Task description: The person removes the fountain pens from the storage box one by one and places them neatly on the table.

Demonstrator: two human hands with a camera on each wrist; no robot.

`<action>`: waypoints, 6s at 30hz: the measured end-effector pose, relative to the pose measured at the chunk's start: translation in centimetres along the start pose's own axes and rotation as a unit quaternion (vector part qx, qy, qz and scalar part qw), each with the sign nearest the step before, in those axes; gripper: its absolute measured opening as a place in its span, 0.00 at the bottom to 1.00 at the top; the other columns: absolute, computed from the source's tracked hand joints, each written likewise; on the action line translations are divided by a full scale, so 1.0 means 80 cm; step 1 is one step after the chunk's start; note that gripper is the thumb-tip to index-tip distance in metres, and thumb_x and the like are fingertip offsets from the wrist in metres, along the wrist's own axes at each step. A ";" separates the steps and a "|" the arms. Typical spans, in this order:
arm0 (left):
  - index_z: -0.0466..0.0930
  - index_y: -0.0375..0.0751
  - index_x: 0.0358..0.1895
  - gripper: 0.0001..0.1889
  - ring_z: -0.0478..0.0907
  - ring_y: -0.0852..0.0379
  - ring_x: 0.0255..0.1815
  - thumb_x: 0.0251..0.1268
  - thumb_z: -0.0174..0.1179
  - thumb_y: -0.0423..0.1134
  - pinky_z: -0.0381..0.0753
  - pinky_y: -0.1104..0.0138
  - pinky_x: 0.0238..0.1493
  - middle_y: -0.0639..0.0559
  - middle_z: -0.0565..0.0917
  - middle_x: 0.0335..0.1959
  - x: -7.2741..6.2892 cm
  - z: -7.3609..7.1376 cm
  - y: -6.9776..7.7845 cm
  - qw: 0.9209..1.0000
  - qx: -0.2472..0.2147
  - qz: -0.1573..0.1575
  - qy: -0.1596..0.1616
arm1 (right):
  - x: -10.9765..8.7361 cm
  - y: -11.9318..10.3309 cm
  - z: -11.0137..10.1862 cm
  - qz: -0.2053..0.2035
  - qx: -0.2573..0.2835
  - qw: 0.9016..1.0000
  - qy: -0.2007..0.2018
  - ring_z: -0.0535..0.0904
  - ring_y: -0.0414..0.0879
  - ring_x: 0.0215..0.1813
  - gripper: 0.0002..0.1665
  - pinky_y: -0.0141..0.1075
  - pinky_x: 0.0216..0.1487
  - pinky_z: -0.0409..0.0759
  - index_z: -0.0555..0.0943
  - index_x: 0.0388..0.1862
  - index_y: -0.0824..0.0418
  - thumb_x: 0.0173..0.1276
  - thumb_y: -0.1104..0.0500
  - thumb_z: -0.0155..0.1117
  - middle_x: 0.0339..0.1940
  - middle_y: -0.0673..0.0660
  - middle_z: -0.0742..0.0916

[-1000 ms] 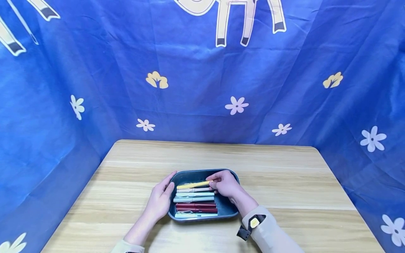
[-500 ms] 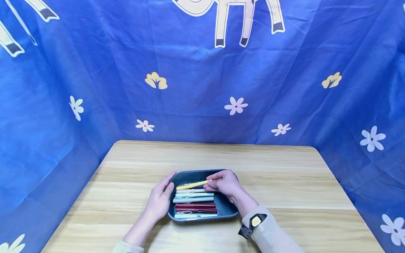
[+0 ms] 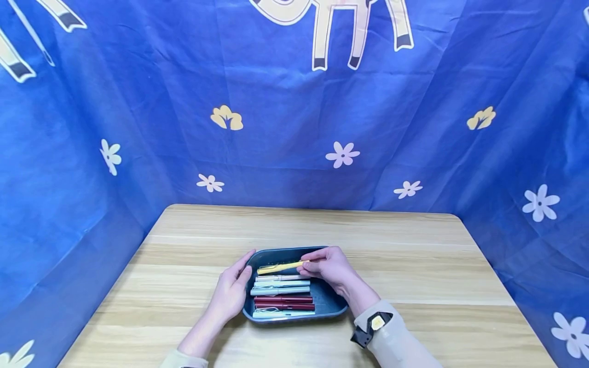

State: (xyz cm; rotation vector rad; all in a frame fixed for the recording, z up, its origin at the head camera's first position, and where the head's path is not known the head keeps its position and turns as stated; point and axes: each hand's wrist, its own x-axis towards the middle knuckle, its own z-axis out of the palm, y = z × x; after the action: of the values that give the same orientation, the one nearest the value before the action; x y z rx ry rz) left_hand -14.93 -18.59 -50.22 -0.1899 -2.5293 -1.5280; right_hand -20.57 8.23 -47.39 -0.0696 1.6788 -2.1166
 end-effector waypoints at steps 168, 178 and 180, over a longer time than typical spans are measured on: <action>0.68 0.32 0.78 0.24 0.66 0.38 0.77 0.85 0.47 0.31 0.63 0.44 0.78 0.36 0.71 0.76 0.011 -0.008 0.002 0.999 0.031 0.003 -0.040 | -0.087 -0.011 -0.252 -0.036 -0.286 0.935 0.205 0.86 0.47 0.35 0.14 0.35 0.34 0.89 0.81 0.52 0.83 0.73 0.73 0.66 0.35 0.64 0.89; 0.68 0.33 0.78 0.24 0.66 0.38 0.77 0.85 0.47 0.31 0.63 0.44 0.78 0.37 0.71 0.76 0.011 -0.008 0.001 0.999 0.030 -0.003 -0.041 | -0.092 -0.020 -0.244 -0.042 -0.282 0.936 0.204 0.88 0.51 0.39 0.17 0.37 0.39 0.90 0.80 0.56 0.82 0.75 0.69 0.66 0.40 0.68 0.89; 0.68 0.33 0.78 0.24 0.66 0.38 0.77 0.85 0.47 0.31 0.63 0.44 0.78 0.37 0.71 0.76 0.010 -0.008 0.001 0.999 0.030 -0.002 -0.040 | -0.093 -0.022 -0.243 -0.044 -0.284 0.936 0.204 0.88 0.51 0.39 0.18 0.37 0.40 0.90 0.80 0.57 0.82 0.75 0.69 0.67 0.41 0.68 0.89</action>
State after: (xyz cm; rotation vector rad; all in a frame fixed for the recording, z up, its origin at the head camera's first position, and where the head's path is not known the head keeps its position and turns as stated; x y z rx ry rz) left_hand -15.67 -19.09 -49.67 -0.2431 -2.6349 -1.4729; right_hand -20.28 29.04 -49.21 0.1346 2.5376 -1.7105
